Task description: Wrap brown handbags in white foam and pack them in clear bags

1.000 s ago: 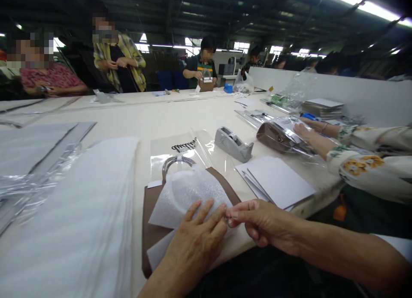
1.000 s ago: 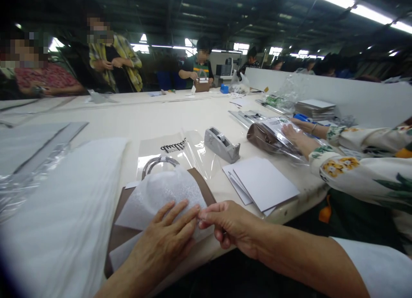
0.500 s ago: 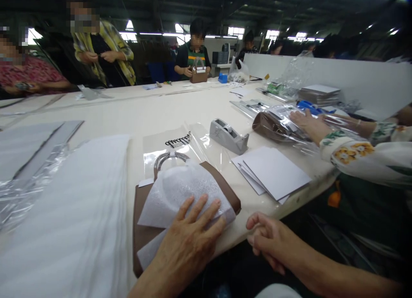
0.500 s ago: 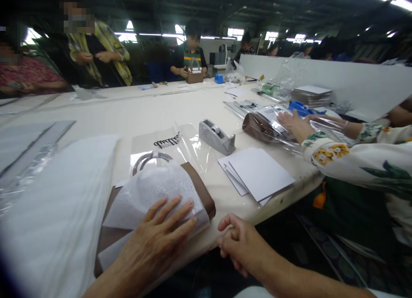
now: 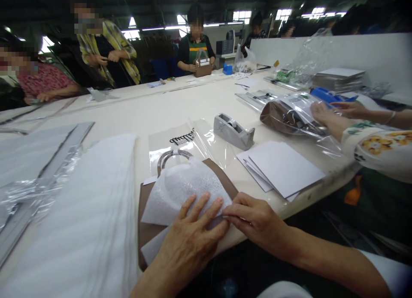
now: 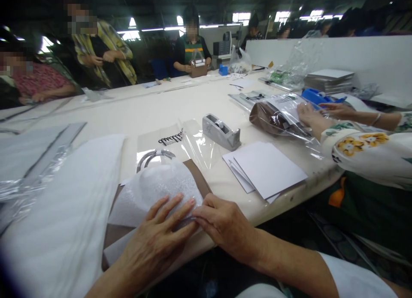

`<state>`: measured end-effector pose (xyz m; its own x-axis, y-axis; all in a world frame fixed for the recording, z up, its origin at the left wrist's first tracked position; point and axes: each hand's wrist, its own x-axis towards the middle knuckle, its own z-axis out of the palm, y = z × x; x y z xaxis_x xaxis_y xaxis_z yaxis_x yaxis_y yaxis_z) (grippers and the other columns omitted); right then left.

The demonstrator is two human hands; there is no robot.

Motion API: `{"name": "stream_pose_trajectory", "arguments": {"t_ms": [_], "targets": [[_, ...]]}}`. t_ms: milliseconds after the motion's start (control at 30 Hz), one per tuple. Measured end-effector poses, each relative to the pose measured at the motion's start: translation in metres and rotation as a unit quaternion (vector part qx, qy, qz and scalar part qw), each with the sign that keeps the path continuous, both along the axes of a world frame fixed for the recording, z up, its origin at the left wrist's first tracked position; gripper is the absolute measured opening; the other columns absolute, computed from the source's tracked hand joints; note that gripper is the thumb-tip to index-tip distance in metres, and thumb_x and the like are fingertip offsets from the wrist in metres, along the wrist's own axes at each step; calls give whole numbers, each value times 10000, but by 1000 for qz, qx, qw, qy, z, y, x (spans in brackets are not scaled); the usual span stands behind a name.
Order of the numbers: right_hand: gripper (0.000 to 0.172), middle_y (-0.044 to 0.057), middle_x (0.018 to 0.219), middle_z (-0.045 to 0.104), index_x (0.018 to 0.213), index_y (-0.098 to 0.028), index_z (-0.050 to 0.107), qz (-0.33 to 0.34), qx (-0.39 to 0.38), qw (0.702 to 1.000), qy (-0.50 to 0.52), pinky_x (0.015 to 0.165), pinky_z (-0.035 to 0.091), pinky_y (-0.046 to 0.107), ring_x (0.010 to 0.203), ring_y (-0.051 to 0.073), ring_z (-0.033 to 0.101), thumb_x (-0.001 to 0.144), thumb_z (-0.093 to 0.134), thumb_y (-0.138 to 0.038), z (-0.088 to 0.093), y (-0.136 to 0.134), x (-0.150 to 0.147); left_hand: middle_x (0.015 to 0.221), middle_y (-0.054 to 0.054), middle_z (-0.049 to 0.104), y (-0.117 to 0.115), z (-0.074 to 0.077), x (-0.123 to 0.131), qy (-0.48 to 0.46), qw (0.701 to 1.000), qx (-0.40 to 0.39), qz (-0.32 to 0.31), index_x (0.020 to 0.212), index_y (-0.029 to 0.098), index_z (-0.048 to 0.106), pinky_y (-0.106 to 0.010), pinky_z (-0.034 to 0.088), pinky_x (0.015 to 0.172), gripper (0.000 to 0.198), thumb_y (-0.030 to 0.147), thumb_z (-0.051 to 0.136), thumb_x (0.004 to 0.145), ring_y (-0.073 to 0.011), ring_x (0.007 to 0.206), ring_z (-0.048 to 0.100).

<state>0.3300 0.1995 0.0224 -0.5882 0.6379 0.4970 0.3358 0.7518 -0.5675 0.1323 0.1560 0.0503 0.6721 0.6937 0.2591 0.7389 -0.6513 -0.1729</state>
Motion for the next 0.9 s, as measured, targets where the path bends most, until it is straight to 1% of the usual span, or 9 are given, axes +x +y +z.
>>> {"name": "stream_pose_trajectory", "arguments": {"t_ms": [67, 200, 300, 400, 500, 700, 800, 867, 900], "targets": [[153, 17, 772, 526, 926, -189, 613, 0, -6, 1000, 23, 638, 432, 177, 691, 79, 524, 856, 477, -185, 3, -1, 2, 1362, -11, 384, 0, 1, 0, -6, 1000, -5, -2, 1153, 293, 491, -486, 307, 992, 331, 255, 477, 825, -271, 1240, 339], [98, -1, 692, 521, 826, -180, 615, -61, -32, 997, 46, 585, 409, 178, 621, 72, 508, 835, 518, -184, 6, -11, 8, 1339, 2, 419, -2, 0, 0, -42, 999, -25, 18, 1026, 225, 542, -468, 303, 1014, 226, 210, 463, 814, -245, 1246, 337], [90, -11, 661, 503, 756, -174, 575, -87, -51, 994, 39, 547, 394, 181, 580, 70, 485, 828, 521, -175, 3, -19, 11, 1315, -2, 452, -3, -3, 1, -73, 997, -19, 20, 1139, 178, 468, -451, 311, 1020, 345, 194, 470, 794, -226, 1236, 352], [43, 7, 726, 529, 861, -171, 554, -81, 31, 995, 39, 574, 413, 190, 620, 82, 509, 827, 527, -174, -6, -20, 13, 1301, -5, 470, -3, -3, 1, -86, 996, -11, 22, 1211, 153, 401, -457, 314, 1013, 449, 186, 487, 771, -231, 1219, 375], [103, 15, 766, 555, 936, -174, 534, -84, 111, 990, 18, 609, 428, 201, 655, 93, 540, 835, 519, -160, -17, -14, 10, 1297, 1, 473, -3, -2, 2, -94, 995, -12, 25, 1176, 162, 427, -454, 310, 1014, 415, 182, 483, 765, -232, 1211, 389], [138, 15, 774, 571, 917, -189, 573, -69, 148, 987, 5, 613, 419, 188, 676, 89, 544, 845, 477, -121, -19, -2, 2, 1288, 0, 483, -1, 0, 3, -100, 994, -18, 25, 1122, 180, 466, -439, 309, 1017, 359, 170, 466, 763, -229, 1210, 396], [121, 18, 722, 528, 799, -168, 565, -57, 61, 997, -8, 589, 394, 206, 641, 94, 496, 838, 455, -135, -7, -9, 2, 1290, -7, 481, 0, -2, 2, -100, 994, -24, 29, 1134, 180, 462, -442, 301, 1021, 366, 187, 474, 767, -225, 1222, 381], [110, 2, 658, 483, 731, -159, 532, -61, -107, 992, 1, 552, 366, 207, 591, 87, 444, 822, 474, -178, 2, -18, 3, 1294, -12, 477, 0, -3, 2, -96, 995, -27, 31, 1143, 177, 460, -442, 294, 1024, 369, 204, 478, 775, -221, 1226, 375], [119, -12, 627, 456, 710, -156, 513, -59, -213, 975, 15, 522, 345, 200, 559, 77, 412, 815, 487, -206, 5, -22, 4, 1300, -12, 471, -1, -4, 2, -91, 995, -28, 30, 1147, 179, 461, -443, 289, 1025, 370, 208, 476, 778, -223, 1227, 373]]}}
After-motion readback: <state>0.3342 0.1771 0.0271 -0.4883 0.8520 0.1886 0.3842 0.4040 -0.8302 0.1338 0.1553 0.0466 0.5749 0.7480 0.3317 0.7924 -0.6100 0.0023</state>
